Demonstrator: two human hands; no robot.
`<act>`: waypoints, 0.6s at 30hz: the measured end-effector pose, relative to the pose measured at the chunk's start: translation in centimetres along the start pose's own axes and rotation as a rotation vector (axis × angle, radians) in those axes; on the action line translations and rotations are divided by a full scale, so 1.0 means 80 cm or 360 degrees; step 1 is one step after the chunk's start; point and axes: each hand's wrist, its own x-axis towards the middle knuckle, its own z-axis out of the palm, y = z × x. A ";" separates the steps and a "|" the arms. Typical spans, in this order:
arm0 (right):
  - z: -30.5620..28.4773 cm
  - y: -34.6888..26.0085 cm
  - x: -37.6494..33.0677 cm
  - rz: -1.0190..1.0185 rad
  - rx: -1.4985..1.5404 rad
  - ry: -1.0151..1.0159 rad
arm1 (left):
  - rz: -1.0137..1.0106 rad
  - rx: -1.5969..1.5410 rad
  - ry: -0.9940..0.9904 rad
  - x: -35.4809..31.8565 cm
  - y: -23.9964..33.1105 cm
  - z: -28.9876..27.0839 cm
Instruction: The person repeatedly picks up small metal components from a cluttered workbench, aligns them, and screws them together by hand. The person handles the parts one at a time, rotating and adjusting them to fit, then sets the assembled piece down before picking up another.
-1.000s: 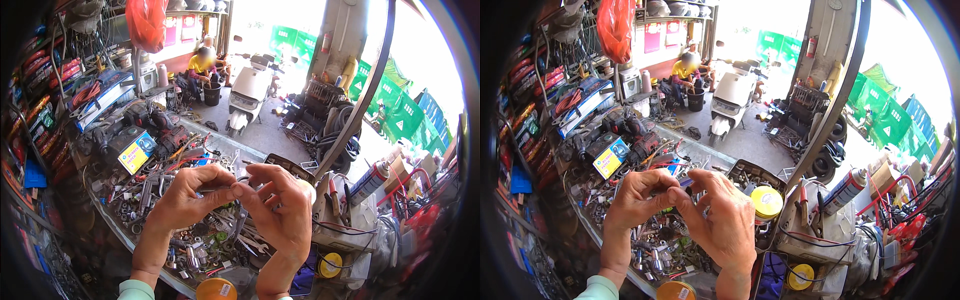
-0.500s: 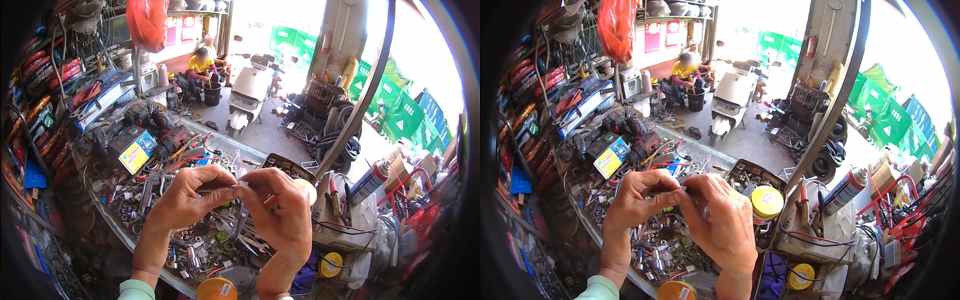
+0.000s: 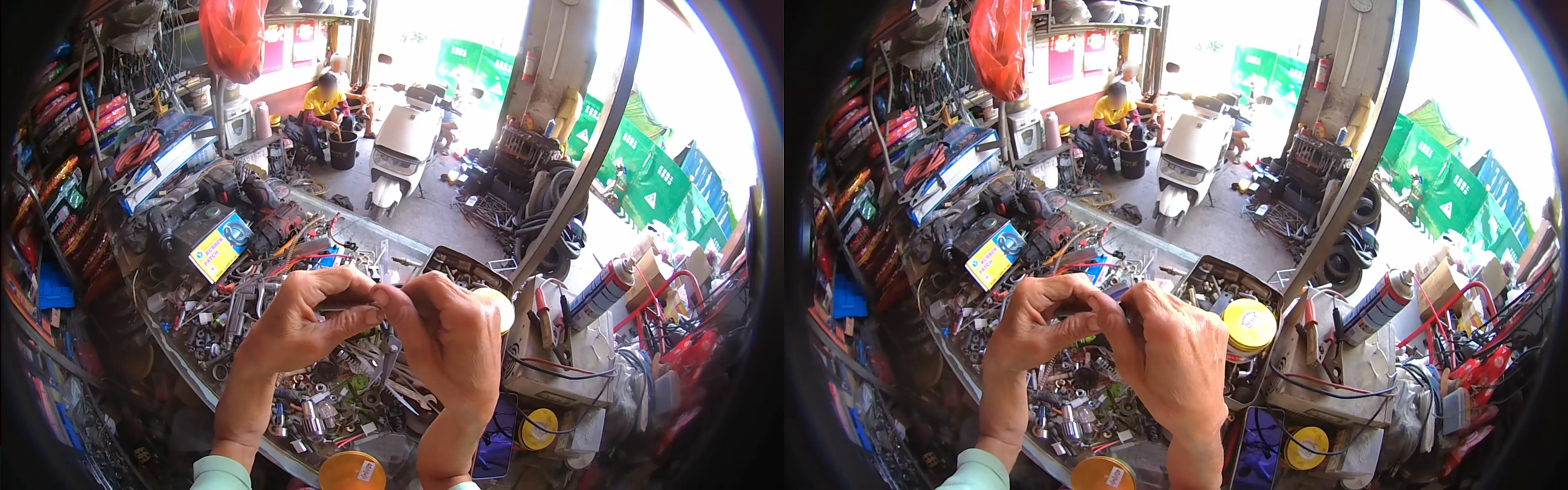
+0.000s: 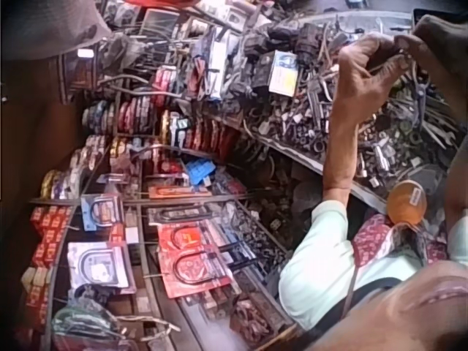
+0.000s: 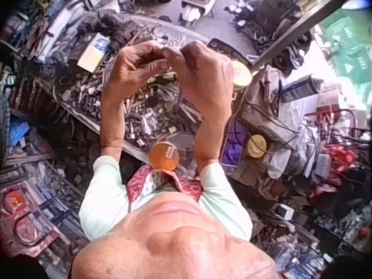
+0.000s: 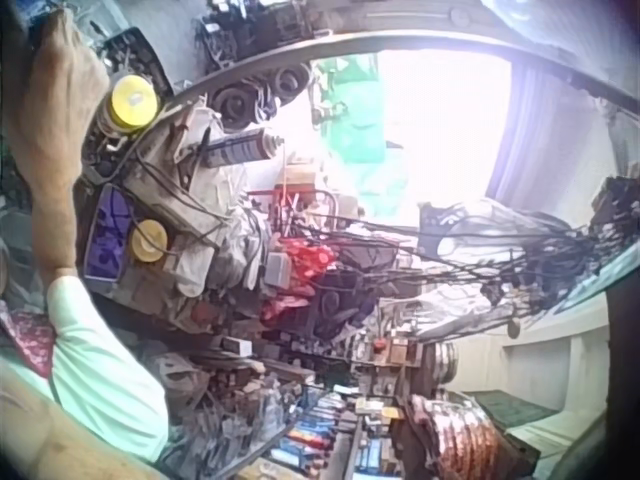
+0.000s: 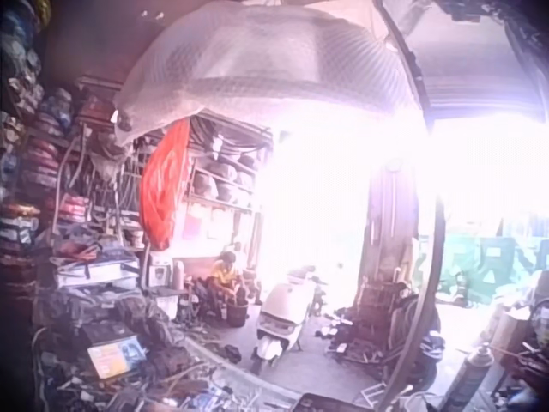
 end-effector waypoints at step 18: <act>-0.010 -0.003 0.001 0.0052 -0.0319 -0.0155 | 0.0007 0.0129 0.0022 -0.002 0.005 0.002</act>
